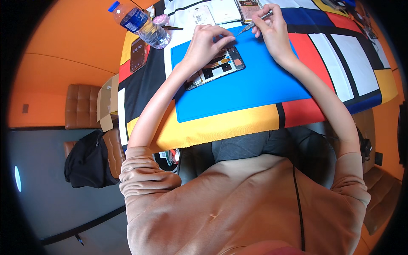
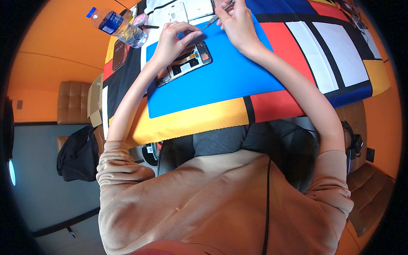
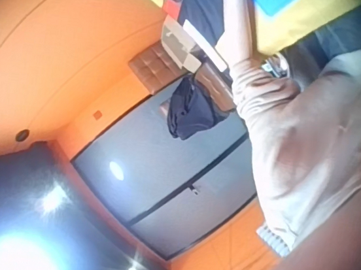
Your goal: The person uses a screwdriver to remove screws from a disassembled smartphone placed on a blue mat. They repeatedly loosen and remove screws from different locations on the phone's internal frame while holding the device steady with the other hand.
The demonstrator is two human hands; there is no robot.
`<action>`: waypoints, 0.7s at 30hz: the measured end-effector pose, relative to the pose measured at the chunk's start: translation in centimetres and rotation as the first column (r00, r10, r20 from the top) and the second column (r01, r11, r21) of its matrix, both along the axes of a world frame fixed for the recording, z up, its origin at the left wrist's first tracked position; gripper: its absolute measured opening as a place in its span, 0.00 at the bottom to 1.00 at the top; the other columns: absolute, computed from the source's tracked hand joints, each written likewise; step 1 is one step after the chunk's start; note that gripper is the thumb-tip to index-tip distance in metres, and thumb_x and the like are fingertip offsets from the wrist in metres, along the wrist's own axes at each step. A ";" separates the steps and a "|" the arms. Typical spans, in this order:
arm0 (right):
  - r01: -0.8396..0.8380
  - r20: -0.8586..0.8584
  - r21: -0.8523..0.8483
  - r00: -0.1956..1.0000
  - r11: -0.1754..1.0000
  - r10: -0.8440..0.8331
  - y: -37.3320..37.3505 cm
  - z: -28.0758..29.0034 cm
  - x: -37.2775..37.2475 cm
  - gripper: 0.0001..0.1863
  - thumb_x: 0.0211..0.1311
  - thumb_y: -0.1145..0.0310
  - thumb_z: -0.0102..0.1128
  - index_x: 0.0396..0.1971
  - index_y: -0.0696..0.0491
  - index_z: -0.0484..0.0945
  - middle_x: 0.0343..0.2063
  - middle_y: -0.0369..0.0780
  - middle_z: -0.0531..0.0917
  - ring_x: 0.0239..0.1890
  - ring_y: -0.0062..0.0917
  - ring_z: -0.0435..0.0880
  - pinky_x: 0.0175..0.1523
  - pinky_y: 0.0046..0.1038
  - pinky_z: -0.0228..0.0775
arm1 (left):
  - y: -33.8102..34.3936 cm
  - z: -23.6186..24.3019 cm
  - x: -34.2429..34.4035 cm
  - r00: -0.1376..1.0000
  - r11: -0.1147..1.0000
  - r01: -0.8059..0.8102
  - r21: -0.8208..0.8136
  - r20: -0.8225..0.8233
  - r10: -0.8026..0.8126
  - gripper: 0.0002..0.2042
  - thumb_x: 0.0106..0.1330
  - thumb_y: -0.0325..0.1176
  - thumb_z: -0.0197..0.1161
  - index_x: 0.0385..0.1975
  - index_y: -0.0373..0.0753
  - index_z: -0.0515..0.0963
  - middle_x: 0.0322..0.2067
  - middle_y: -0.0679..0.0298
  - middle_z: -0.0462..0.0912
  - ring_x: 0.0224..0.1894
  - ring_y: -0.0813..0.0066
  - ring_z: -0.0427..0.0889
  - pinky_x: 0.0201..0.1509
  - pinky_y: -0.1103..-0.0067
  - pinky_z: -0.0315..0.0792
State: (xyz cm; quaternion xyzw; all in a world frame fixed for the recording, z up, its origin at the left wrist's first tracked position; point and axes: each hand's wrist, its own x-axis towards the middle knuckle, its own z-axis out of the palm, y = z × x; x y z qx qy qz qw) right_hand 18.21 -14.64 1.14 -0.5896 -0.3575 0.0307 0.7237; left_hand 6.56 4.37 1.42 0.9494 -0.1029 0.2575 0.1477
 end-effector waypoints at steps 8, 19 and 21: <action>0.045 0.054 -0.142 0.998 0.989 -0.038 -0.3 0.6 0.6 0.09 0.76 0.65 0.55 0.44 0.53 0.68 0.27 0.35 0.77 0.25 0.17 0.75 0.31 0.22 0.68 | 2.9 -1.4 0.5 0.992 0.986 -0.096 -0.137 -0.094 0.084 0.12 0.73 0.41 0.63 0.46 0.43 0.89 0.45 0.58 0.83 0.51 0.62 0.75 0.61 0.69 0.67; -0.126 0.156 -0.118 0.977 0.985 0.143 -1.3 1.2 -2.0 0.05 0.76 0.70 0.52 0.46 0.53 0.68 0.28 0.34 0.74 0.26 0.14 0.76 0.31 0.20 0.69 | -0.9 -0.4 -4.6 0.994 0.942 -0.044 -0.331 -0.107 0.009 0.12 0.73 0.33 0.57 0.51 0.40 0.84 0.50 0.59 0.80 0.53 0.62 0.78 0.58 0.71 0.73; -0.174 0.150 -0.140 0.969 0.975 0.195 -1.6 0.8 -2.0 0.05 0.77 0.71 0.51 0.46 0.53 0.68 0.29 0.33 0.74 0.26 0.14 0.74 0.31 0.19 0.68 | -2.0 -0.3 -5.4 0.992 0.947 0.010 -0.321 -0.113 -0.048 0.12 0.72 0.33 0.59 0.51 0.40 0.83 0.49 0.59 0.80 0.52 0.62 0.78 0.58 0.70 0.73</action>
